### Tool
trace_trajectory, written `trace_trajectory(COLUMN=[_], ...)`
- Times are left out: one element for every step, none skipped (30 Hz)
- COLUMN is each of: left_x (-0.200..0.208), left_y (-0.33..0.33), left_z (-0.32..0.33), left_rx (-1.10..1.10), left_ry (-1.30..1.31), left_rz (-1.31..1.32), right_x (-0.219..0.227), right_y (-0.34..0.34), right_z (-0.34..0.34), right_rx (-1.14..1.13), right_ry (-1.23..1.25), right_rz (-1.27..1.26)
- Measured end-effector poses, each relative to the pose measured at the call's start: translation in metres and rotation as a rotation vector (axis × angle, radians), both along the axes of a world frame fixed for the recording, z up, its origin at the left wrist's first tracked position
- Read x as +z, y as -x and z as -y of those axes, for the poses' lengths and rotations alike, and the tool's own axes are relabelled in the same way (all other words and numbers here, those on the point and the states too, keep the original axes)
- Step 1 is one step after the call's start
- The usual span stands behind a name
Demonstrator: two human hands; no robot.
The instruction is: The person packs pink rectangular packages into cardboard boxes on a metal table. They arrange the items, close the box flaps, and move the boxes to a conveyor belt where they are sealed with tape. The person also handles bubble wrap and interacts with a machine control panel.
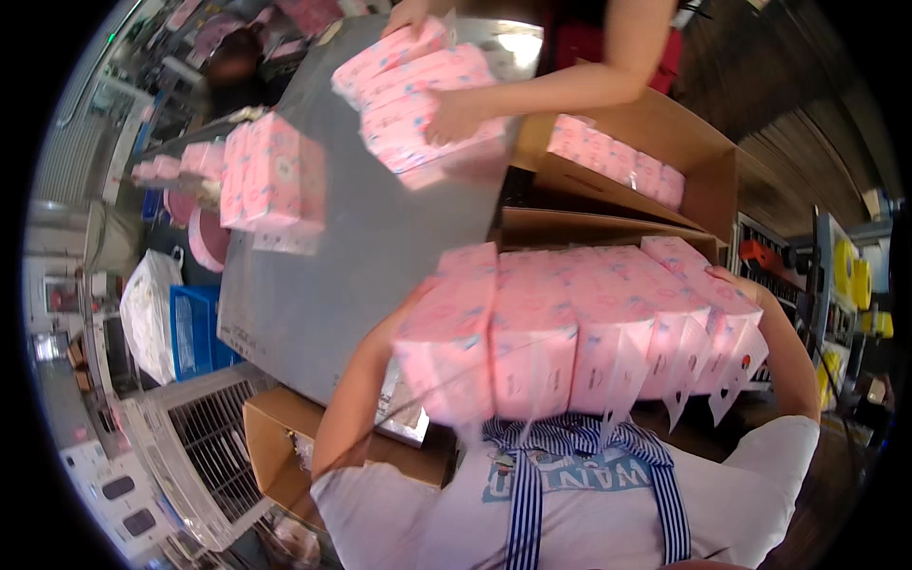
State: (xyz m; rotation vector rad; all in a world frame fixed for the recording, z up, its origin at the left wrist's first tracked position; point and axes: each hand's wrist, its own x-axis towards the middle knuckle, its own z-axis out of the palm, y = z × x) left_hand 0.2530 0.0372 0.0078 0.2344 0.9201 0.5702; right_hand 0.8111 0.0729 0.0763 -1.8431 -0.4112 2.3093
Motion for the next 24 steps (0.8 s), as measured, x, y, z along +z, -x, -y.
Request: trace_trajectory(left_x=[0.008,0.002,-0.015,-0.038,-0.078,-0.129,-0.150,-0.168,-0.176,-0.183,-0.180,-0.171,-0.160,-0.142,-0.117,-0.098,-0.092,-0.099,-0.112,-0.125,-0.138,-0.153,-0.159,-0.166], left_y=[-0.033,-0.057,-0.078,-0.098,-0.108,-0.114,-0.127,-0.143,-0.172,-0.191,-0.216,-0.236,-0.249,-0.260,-0.263,-0.265,-0.266,-0.262,-0.260,-0.259,-0.257,-0.255,-0.255,-0.253], left_z=[-0.016,-0.032,-0.048,-0.062,-0.069,-0.075,-0.073,-0.072,-0.060,-0.048,-0.041,-0.035,-0.034,-0.029,-0.014,-0.005,0.002,0.017,0.036,0.050,0.063,0.073,0.077,0.077], left_rx=[-0.152,-0.227,-0.303,-0.379,-0.479,-0.575,-0.656,-0.749,-0.816,-0.854,-0.951,-1.022,-1.074,-1.098,-1.139,-1.154,-1.198,-1.199,-1.213,-1.234,-1.229,-1.224,-1.222,-1.187], left_ry=[-0.231,-0.146,-0.063,0.023,-0.031,-0.088,-0.155,-0.206,-0.286,-0.359,-0.425,-0.486,-0.510,-0.532,-0.521,-0.522,-0.427,-0.495,-0.564,-0.653,-0.682,-0.719,-0.756,-0.794], left_rz=[-0.276,-0.285,-0.296,-0.304,-0.374,-0.441,-0.632,-0.819,-1.128,-1.444,-1.482,-1.532,-1.591,-1.555,-1.512,-1.476,-1.453,-1.501,-1.539,-1.575,-1.589,-1.608,-1.627,-1.628], right_x=[-0.008,-0.005,-0.003,-0.029,-0.058,-0.086,-0.104,-0.151,-0.197,-0.204,-0.230,-0.254,-0.251,-0.247,-0.242,-0.228,-0.207,-0.203,-0.200,-0.202,-0.199,-0.195,-0.195,-0.205], right_y=[-0.019,-0.027,-0.026,-0.027,-0.025,-0.021,-0.001,-0.002,-0.007,0.008,-0.003,-0.013,-0.018,-0.011,0.007,0.022,0.034,0.048,0.060,0.070,0.079,0.087,0.092,0.092], right_z=[0.006,0.009,0.009,0.010,0.006,0.000,0.000,0.003,0.009,0.007,0.027,0.036,0.028,0.033,0.051,0.062,0.064,0.076,0.089,0.106,0.116,0.124,0.129,0.132], right_rx=[0.027,0.056,0.139,0.408,0.747,1.024,1.185,1.073,0.947,1.125,0.994,0.871,0.795,0.733,0.691,0.834,0.975,0.994,1.002,0.861,0.889,0.910,0.929,0.920], right_ry=[-0.031,-0.060,-0.078,-0.224,-0.341,-0.409,-0.509,-0.540,-0.564,-0.562,-0.515,-0.492,-0.490,-0.462,-0.419,-0.432,-0.460,-0.500,-0.525,-0.559,-0.561,-0.566,-0.570,-0.617], right_rz=[0.036,0.075,0.240,0.450,0.712,0.976,1.145,1.176,1.209,1.150,1.180,1.210,1.195,1.155,1.092,1.052,1.024,0.984,0.939,0.898,0.907,0.919,0.930,0.949])
